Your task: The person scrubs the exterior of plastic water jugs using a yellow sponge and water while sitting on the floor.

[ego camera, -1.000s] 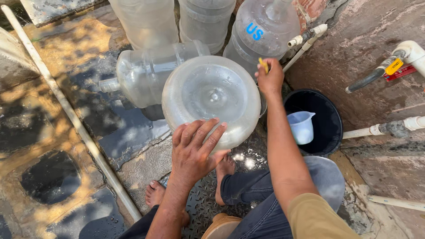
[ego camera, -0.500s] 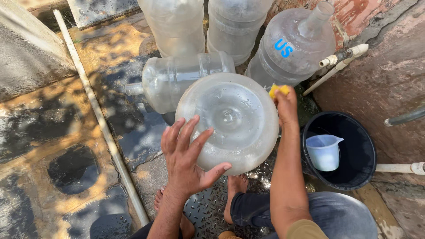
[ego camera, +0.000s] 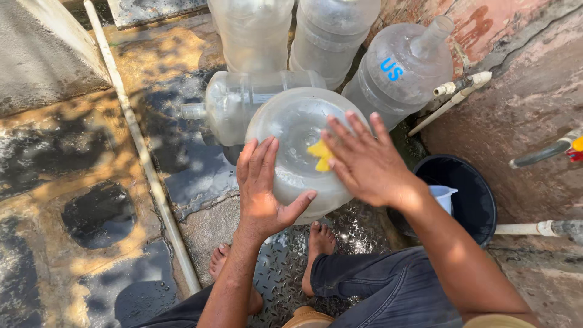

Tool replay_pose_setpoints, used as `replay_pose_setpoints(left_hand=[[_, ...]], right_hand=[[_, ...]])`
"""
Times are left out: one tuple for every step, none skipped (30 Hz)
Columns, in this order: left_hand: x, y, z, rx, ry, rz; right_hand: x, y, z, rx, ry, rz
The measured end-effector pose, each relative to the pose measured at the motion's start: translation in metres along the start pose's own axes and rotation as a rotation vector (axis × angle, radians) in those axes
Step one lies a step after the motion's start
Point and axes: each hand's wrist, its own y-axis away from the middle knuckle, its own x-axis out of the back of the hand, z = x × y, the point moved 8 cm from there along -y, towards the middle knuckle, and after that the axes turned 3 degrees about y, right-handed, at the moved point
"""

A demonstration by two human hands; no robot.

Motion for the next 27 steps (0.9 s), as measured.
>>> replay_pose_setpoints(left_hand=[[0.000, 0.002, 0.003, -0.020, 0.010, -0.007], [-0.002, 0.003, 0.007, -0.040, 0.019, -0.014], [-0.004, 0.001, 0.010, -0.072, 0.030, -0.031], [-0.009, 0.000, 0.014, -0.072, 0.027, -0.037], [-0.012, 0.002, 0.019, -0.070, 0.022, -0.044], [-0.015, 0.003, 0.021, -0.068, 0.017, -0.051], [-0.015, 0.004, 0.022, -0.071, 0.025, -0.043], [-0.016, 0.006, 0.023, -0.075, 0.032, -0.034], [-0.015, 0.007, 0.023, -0.073, 0.038, -0.024], [-0.015, 0.007, 0.021, -0.069, 0.034, -0.018], [-0.015, 0.007, 0.019, -0.069, 0.033, -0.021], [-0.015, 0.007, 0.018, -0.069, 0.032, -0.025], [-0.014, 0.005, 0.017, -0.077, 0.019, -0.031], [-0.014, 0.003, 0.018, -0.085, 0.006, -0.037], [-0.013, 0.004, 0.018, -0.087, -0.005, -0.046], [-0.012, 0.004, 0.018, -0.079, -0.018, -0.028], [-0.013, 0.004, 0.019, -0.066, -0.027, -0.004], [-0.014, 0.003, 0.020, -0.054, -0.036, 0.021], [-0.015, 0.005, 0.020, -0.024, -0.066, 0.031], [-0.016, 0.007, 0.019, 0.006, -0.095, 0.040], [-0.017, 0.009, 0.018, 0.032, -0.124, 0.044], [-0.018, 0.012, 0.020, 0.024, -0.145, 0.019], [-0.020, 0.012, 0.021, 0.004, -0.164, -0.005], [-0.022, 0.012, 0.023, -0.016, -0.182, -0.029], [-0.023, 0.011, 0.025, -0.030, -0.179, -0.036], [-0.025, 0.012, 0.028, -0.044, -0.175, -0.042], [-0.027, 0.013, 0.030, -0.055, -0.173, -0.049]], right_hand=[[-0.001, -0.009, 0.016, -0.094, 0.061, 0.023], [-0.007, -0.018, 0.018, -0.080, 0.058, 0.014], [-0.013, -0.027, 0.019, -0.080, 0.051, 0.012], [-0.016, -0.033, 0.020, -0.079, 0.045, 0.009], [-0.021, -0.033, 0.006, 0.015, -0.070, 0.008], [-0.027, -0.029, -0.012, 0.111, -0.183, 0.008], [-0.030, -0.025, -0.025, 0.210, -0.298, 0.003], [-0.029, -0.030, -0.014, 0.147, -0.184, 0.043], [-0.026, -0.038, 0.002, 0.089, -0.071, 0.082], [-0.022, -0.045, 0.019, 0.032, 0.042, 0.122], [-0.024, -0.050, 0.045, -0.103, 0.004, 0.082], [-0.024, -0.054, 0.073, -0.238, -0.034, 0.041], [-0.025, -0.055, 0.093, -0.375, -0.073, 0.012], [-0.023, -0.054, 0.088, -0.316, -0.149, 0.071], [-0.022, -0.047, 0.077, -0.255, -0.226, 0.126], [-0.020, -0.038, 0.064, -0.195, -0.303, 0.181], [-0.019, -0.026, 0.047, -0.126, -0.265, 0.153], [-0.017, -0.009, 0.029, -0.058, -0.226, 0.125], [-0.013, 0.003, 0.012, 0.014, -0.196, 0.085], [0.001, 0.009, 0.007, 0.027, -0.139, 0.139], [0.014, 0.018, 0.003, 0.033, -0.085, 0.195], [0.025, 0.023, -0.002, 0.040, -0.031, 0.251], [0.026, 0.020, 0.006, -0.075, -0.078, 0.210], [0.025, 0.016, 0.017, -0.189, -0.125, 0.169], [0.024, 0.015, 0.030, -0.305, -0.166, 0.132], [0.025, 0.012, 0.028, -0.268, -0.197, 0.163], [0.024, 0.007, 0.024, -0.227, -0.230, 0.193]])
